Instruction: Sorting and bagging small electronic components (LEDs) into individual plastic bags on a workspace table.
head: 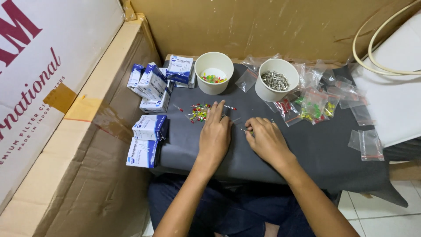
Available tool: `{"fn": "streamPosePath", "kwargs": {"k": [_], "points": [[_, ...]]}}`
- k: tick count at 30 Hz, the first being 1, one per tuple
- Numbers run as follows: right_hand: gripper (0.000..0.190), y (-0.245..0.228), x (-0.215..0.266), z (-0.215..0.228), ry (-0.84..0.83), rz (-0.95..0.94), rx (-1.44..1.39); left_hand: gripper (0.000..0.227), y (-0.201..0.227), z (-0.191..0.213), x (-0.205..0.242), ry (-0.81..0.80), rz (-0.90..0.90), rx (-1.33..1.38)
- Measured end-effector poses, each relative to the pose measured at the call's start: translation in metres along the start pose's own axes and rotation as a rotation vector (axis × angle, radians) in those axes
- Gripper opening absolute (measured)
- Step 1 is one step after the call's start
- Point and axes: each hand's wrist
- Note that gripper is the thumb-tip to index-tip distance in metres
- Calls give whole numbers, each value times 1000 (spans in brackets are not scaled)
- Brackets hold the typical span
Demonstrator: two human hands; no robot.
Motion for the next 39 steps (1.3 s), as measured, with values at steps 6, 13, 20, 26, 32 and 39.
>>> {"fn": "streamPosePath", "kwargs": {"k": [6, 13, 20, 26, 32, 39], "points": [[15, 14, 10, 2, -29, -2, -65, 10, 17, -12, -4, -44, -8, 74], [17, 29, 28, 22, -36, -50, -100, 10, 34, -28, -15, -80, -11, 89], [20, 44, 46, 41, -46, -154, -345, 10, 48, -50, -25, -100, -29, 105], [23, 82, 37, 40, 78, -196, -425, 11, 59, -65, -31, -126, -46, 106], [23, 94, 20, 33, 136, -238, -404, 11, 64, -71, -36, -118, -54, 110], [20, 100, 6, 28, 110, -326, -239, 16, 69, -70, -35, -170, -42, 151]]}}
Point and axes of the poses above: each hand's wrist, its own x-axis away from the middle knuckle, its own z-axis out of the back of the hand, y = z × x, and after that the axes turned 15 degrees about -y, right-handed
